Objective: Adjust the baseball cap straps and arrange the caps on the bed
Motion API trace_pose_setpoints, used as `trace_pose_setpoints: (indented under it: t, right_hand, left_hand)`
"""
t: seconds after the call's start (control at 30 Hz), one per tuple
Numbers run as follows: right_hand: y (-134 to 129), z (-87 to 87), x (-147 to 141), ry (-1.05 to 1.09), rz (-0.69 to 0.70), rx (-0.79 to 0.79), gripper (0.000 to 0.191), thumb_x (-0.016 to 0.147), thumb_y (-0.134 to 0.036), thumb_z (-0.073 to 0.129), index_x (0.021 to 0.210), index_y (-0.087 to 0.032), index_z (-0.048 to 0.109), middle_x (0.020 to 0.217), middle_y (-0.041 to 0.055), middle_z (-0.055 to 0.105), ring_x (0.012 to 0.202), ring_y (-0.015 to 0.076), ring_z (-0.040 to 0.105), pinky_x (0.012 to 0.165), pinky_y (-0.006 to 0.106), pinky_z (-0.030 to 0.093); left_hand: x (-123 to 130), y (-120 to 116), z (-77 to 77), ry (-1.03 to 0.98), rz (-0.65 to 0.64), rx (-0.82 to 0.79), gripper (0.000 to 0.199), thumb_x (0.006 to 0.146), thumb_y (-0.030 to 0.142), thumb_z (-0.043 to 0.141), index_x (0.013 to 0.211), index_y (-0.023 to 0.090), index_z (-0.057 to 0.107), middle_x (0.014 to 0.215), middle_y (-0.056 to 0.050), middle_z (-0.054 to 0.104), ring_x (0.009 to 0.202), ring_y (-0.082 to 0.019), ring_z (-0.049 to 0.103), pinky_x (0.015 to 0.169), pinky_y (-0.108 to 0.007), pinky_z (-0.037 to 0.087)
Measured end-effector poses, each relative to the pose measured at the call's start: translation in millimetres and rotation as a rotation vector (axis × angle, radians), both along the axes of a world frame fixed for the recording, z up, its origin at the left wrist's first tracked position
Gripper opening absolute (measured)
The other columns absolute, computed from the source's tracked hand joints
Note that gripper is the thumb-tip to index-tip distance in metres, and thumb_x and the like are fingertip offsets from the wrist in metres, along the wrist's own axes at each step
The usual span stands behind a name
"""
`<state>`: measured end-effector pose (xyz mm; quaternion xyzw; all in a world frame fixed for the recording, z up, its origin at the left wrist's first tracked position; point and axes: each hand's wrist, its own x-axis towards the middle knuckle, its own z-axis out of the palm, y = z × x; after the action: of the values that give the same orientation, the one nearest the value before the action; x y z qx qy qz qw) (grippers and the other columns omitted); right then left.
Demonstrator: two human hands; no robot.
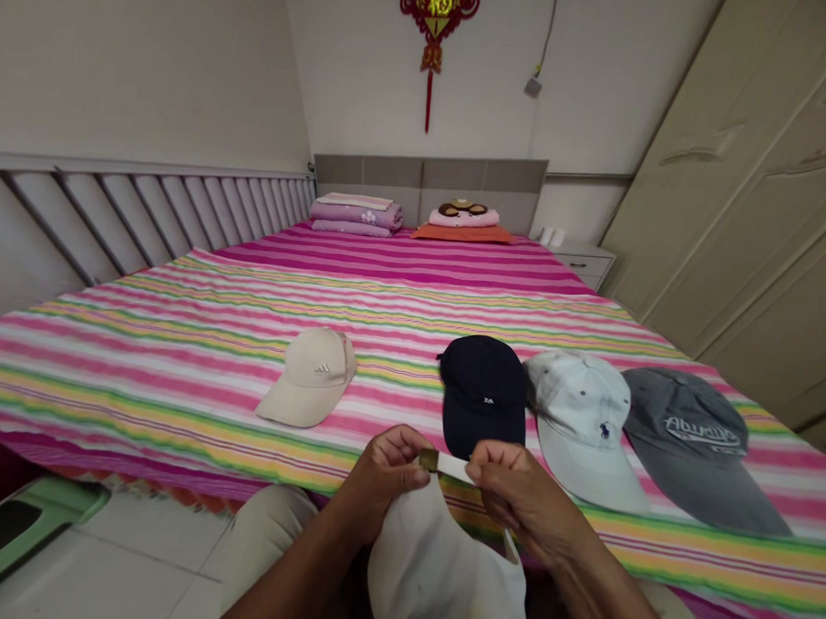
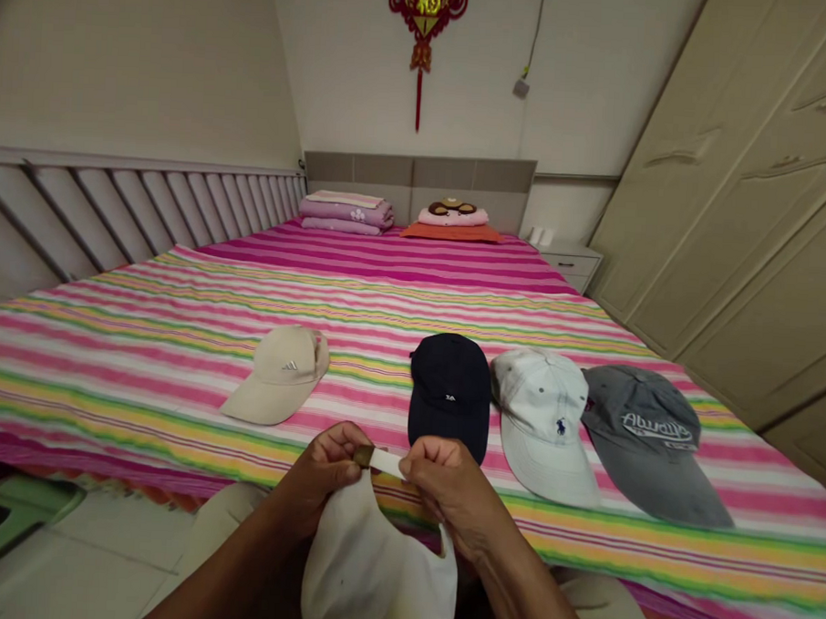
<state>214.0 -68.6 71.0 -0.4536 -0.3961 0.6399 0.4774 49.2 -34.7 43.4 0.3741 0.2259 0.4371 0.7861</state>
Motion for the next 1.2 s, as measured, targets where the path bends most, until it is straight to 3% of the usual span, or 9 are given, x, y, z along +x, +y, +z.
trace_pose_setpoints:
  t: [0.27, 0.8, 1.0, 1.2]
  right_hand:
    - [-1.4, -3.8, 5.1, -0.126, 0.131, 0.071, 0.028, 0.065, -0.039, 0.064, 0.058, -0.013, 0.057, 0.041, -0.005, 0.046, 0.036, 0.0034, 0.032, 0.038, 0.019, 0.019]
    - [-0.6, -6.6, -3.2, -0.038, 0.074, 0.081, 0.027, 0.065, -0.036, 0.065, 0.054, -0.014, 0.053, 0.037, -0.0055, 0.043, 0.035, 0.0042, 0.029, 0.039, 0.021, 0.017]
    - [-0.6, -3.1, -5.9, -0.131, 0.032, 0.099, 0.026, 0.063, -0.037, 0.065, 0.058, -0.013, 0.056, 0.041, -0.0057, 0.042, 0.037, 0.0047, 0.031, 0.039, 0.021, 0.019]
    - [-1.9, -3.9, -12.2, -0.055, 0.036, 0.1, 0.023, 0.063, -0.033, 0.065, 0.055, -0.015, 0.053, 0.041, -0.0055, 0.041, 0.037, 0.0052, 0.029, 0.04, 0.022, 0.019]
  left_hand:
    - [-2.1, 0.0, -0.1, 0.056, -0.011, 0.044, 0.028, 0.048, 0.017, 0.078, 0.072, 0.015, 0.062, 0.068, -0.001, 0.064, 0.061, -0.012, 0.057, 0.06, -0.025, 0.043]
    - [0.0, -3.8, 2.6, 0.186, 0.204, 0.357, 0.023, 0.053, 0.019, 0.076, 0.074, 0.017, 0.066, 0.075, -0.003, 0.067, 0.077, -0.016, 0.058, 0.079, -0.031, 0.04]
    - [-2.0, -2.9, 4.7, 0.234, 0.198, 0.492, 0.022, 0.057, 0.019, 0.074, 0.077, 0.017, 0.066, 0.078, -0.004, 0.068, 0.079, -0.017, 0.059, 0.088, -0.036, 0.037]
    - [-4.7, -2.3, 4.2, 0.373, 0.19, 0.667, 0.021, 0.06, 0.017, 0.072, 0.08, 0.018, 0.067, 0.081, -0.003, 0.069, 0.081, -0.017, 0.06, 0.097, -0.038, 0.028]
